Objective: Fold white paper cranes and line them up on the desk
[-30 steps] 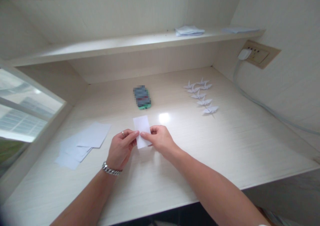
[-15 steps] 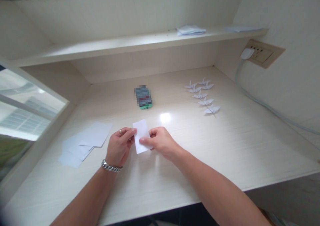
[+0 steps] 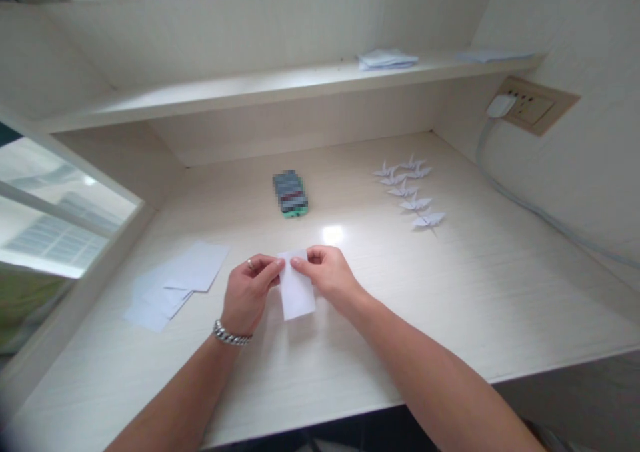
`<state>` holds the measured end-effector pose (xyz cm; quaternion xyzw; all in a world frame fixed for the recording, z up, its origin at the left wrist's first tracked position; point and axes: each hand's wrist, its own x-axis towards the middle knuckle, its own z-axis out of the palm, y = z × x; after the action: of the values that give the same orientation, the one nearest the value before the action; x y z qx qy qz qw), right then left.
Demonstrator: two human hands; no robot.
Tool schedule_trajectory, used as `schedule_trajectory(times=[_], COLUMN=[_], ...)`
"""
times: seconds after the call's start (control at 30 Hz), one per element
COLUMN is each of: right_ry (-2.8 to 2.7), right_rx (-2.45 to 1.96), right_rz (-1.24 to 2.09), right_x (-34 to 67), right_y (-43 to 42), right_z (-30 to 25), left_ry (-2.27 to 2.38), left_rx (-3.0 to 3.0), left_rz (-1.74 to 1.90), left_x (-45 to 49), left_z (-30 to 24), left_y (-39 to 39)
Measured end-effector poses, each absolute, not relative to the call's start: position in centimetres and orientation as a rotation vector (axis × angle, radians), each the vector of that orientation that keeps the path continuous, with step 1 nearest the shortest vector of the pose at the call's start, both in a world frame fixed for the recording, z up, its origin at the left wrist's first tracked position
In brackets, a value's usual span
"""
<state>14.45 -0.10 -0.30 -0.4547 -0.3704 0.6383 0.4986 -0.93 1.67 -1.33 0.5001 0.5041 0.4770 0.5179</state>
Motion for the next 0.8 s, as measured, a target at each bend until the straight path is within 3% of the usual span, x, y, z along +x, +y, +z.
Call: schedule_trajectory(times=[0.8], right_ry=[-0.912], right_rx=[-1.171], right_rz=[1.483], right_x=[14.8], right_y=[0.1], right_z=[-0.9], left_ry=[1.249], left_rx=[1.200], left_rz=[1.042], left_x=[-0.7], left_z=[-1.1], left_y=[1.6])
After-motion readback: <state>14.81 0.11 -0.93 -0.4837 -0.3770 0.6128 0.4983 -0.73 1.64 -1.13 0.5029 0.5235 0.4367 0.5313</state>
